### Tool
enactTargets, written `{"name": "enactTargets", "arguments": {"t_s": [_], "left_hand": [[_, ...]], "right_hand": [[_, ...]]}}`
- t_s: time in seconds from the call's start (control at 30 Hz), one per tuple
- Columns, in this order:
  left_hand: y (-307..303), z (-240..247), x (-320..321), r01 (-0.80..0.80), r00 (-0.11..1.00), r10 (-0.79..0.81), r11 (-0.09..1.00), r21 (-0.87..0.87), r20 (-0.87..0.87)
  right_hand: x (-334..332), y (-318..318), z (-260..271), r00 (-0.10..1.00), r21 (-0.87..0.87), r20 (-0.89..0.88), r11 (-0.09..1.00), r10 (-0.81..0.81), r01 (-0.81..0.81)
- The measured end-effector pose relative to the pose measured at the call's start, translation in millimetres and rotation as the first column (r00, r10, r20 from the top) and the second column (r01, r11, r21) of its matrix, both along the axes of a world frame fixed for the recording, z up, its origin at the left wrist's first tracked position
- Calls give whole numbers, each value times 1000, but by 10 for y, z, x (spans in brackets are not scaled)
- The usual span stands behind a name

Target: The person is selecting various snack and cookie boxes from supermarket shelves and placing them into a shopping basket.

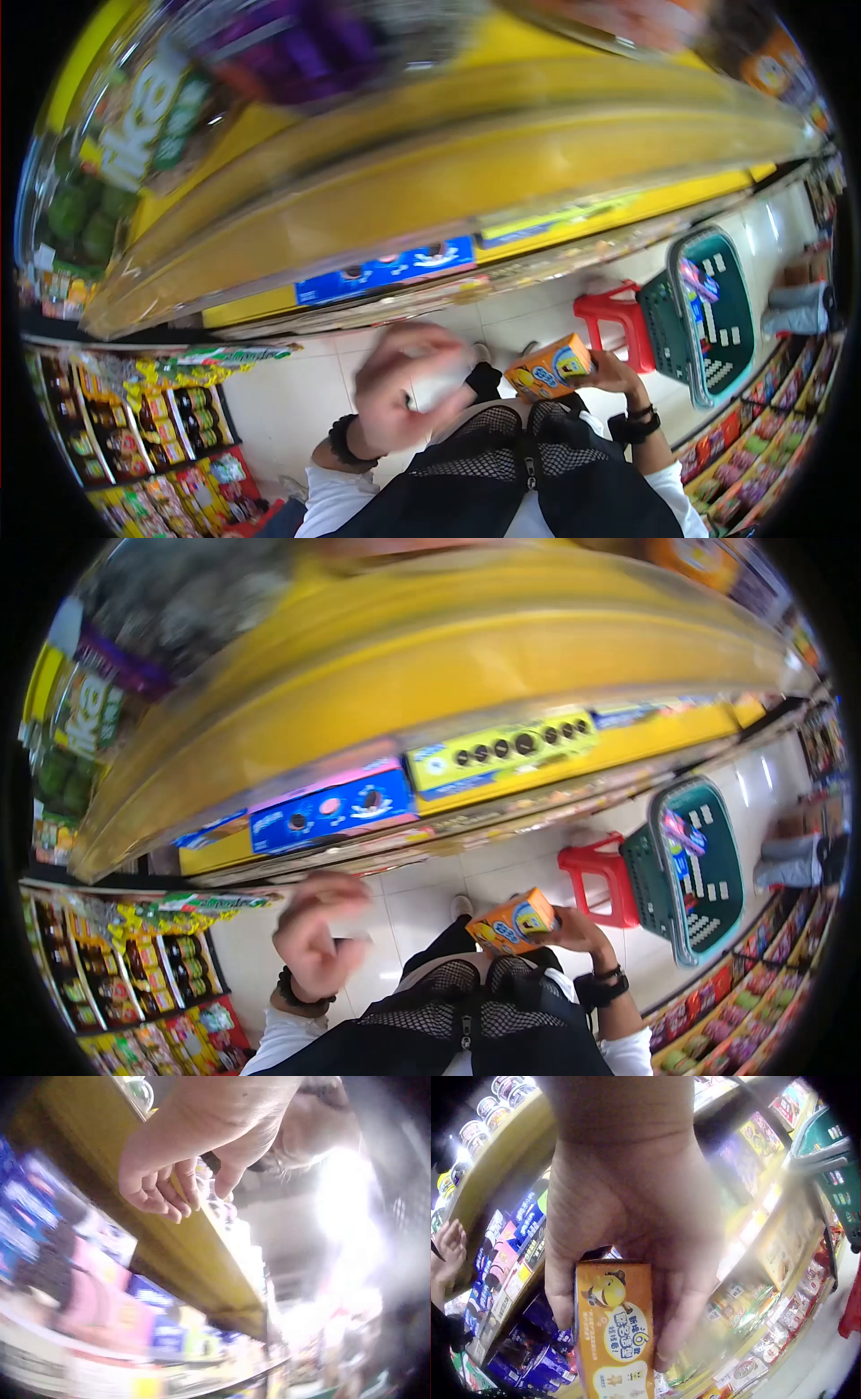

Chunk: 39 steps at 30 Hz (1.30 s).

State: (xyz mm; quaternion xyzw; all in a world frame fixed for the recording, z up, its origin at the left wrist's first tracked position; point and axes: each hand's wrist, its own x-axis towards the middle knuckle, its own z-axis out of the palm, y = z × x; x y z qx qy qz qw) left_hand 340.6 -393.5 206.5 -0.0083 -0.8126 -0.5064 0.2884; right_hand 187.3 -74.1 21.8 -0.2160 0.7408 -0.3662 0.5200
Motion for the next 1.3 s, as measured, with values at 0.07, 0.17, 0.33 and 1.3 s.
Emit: {"name": "enactTargets", "arguments": {"t_s": [0.07,0.17,0.33,1.3], "left_hand": [[312,266,-351,493,870,-481,861,126,-113],[916,506,-766,814,577,-745,555,168,-334],[2187,645,-1175,831,530,-571,497,250,-627],[3443,-1190,-3199,745,319,-591,640,190,741]], "right_hand": [[-20,37,117,999,11,-40,1000,15,-14],[-58,219,174,991,-4,-135,1000,14,-15],[-279,789,211,988,-76,-137,995,-77,67],[-1654,2745,636,942,-224,-153,939,-299,262]]}}
